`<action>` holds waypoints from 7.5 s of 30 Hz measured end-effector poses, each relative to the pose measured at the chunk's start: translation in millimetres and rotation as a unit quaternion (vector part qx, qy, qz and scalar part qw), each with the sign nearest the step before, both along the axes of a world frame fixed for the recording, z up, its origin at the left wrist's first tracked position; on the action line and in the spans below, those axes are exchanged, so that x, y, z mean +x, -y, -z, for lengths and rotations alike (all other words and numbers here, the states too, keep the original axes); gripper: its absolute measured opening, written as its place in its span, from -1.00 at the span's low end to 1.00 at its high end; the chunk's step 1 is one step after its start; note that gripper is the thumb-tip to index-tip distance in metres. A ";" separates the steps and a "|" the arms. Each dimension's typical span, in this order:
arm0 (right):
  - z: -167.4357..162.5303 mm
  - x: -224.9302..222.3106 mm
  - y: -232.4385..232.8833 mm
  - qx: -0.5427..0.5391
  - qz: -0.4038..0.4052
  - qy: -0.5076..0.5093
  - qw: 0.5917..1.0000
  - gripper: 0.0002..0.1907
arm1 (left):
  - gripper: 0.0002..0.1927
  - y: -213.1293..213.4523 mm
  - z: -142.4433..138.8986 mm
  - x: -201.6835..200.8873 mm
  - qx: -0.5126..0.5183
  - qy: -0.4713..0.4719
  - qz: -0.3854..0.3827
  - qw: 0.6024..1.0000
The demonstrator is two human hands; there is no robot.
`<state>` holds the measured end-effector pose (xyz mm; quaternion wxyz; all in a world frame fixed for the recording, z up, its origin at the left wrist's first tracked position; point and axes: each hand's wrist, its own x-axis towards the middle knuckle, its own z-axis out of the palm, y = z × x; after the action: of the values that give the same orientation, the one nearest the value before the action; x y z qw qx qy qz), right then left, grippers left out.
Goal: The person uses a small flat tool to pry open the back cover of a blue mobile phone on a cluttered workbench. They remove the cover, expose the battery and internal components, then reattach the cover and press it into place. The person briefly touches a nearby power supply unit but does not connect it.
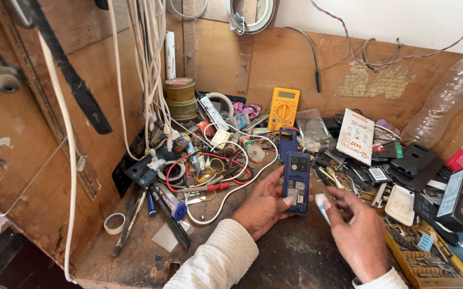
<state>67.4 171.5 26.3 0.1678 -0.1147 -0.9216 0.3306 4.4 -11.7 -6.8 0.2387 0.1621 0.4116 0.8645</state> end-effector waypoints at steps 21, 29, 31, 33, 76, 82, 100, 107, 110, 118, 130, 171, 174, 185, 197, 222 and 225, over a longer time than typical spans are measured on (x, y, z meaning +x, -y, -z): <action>-12.9 -19.6 -71.2 0.003 0.030 0.045 0.999 -0.80 | -0.67 -8.8 -20.1 24.4 -0.417 -0.180 -0.331 0.827; -17.5 -59.2 -78.7 0.169 -0.052 0.082 0.981 -0.76 | -0.44 -8.9 -42.5 44.4 -0.444 -0.265 -0.331 0.789; -15.8 -66.6 -78.6 0.216 -0.051 0.106 0.969 -0.74 | -0.42 -9.6 -43.6 44.2 -0.443 -0.292 -0.338 0.777; -11.1 -75.4 -79.3 0.193 -0.048 0.112 0.974 -0.71 | -0.41 -9.5 -42.4 44.4 -0.449 -0.289 -0.332 0.778; -12.7 16.2 -46.8 -0.258 0.061 -0.080 0.961 -0.79 | -0.47 -12.6 -41.4 43.3 -0.505 -0.302 -0.377 0.715; -22.5 23.3 -52.3 -0.090 0.123 -0.113 0.982 -0.79 | -0.38 -15.4 -51.0 11.8 -0.627 -0.188 -0.259 0.711; -43.2 -6.7 -6.1 -0.217 -0.042 -0.183 0.958 -0.40 | -0.65 10.6 0.8 -36.3 -0.435 -0.201 -0.192 0.857; -39.9 -29.8 16.6 -0.288 -0.160 -0.238 0.914 -0.47 | -0.70 2.2 23.9 -50.9 -0.326 -0.058 -0.169 0.928; -36.6 -39.6 27.4 -0.280 -0.182 -0.252 0.908 -0.52 | -0.72 1.6 13.0 -43.3 -0.394 -0.101 -0.195 0.893; -25.8 -46.2 36.3 -0.217 -0.207 -0.271 0.915 -0.56 | -0.74 2.1 -13.0 -25.6 -0.433 -0.097 -0.211 0.871; -15.8 -36.7 46.8 -0.078 -0.150 -0.337 0.926 -0.51 | -0.75 3.8 -4.7 -31.8 -0.432 -0.112 -0.215 0.869; -9.3 -37.3 44.9 -0.103 -0.139 -0.328 0.928 -0.46 | -0.75 1.3 5.4 -40.3 -0.464 -0.104 -0.212 0.854; -13.4 -38.1 49.2 -0.094 -0.098 -0.320 0.938 -0.47 | -0.75 1.0 4.6 -39.0 -0.464 -0.104 -0.216 0.853; -25.4 -38.1 47.9 -0.101 -0.143 -0.353 0.919 -0.44 | -0.75 -0.7 5.2 -39.4 -0.445 -0.108 -0.219 0.862; -33.9 -37.7 42.0 -0.109 -0.168 -0.350 0.915 -0.58 | -0.75 0.1 4.5 -37.9 -0.431 -0.104 -0.216 0.870; -35.1 -40.5 48.9 -0.215 -0.160 -0.344 0.900 -0.60 | -0.74 0.8 -4.8 -27.8 -0.476 -0.122 -0.239 0.838; -36.5 -41.4 47.5 -0.231 -0.165 -0.304 0.909 -0.56 | -0.74 -0.1 -6.5 -28.3 -0.482 -0.122 -0.241 0.834</action>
<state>26.0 124.1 62.8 0.3513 0.1095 -0.7299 0.5761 -23.9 -11.6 -0.3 0.0189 0.0265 0.8276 0.5603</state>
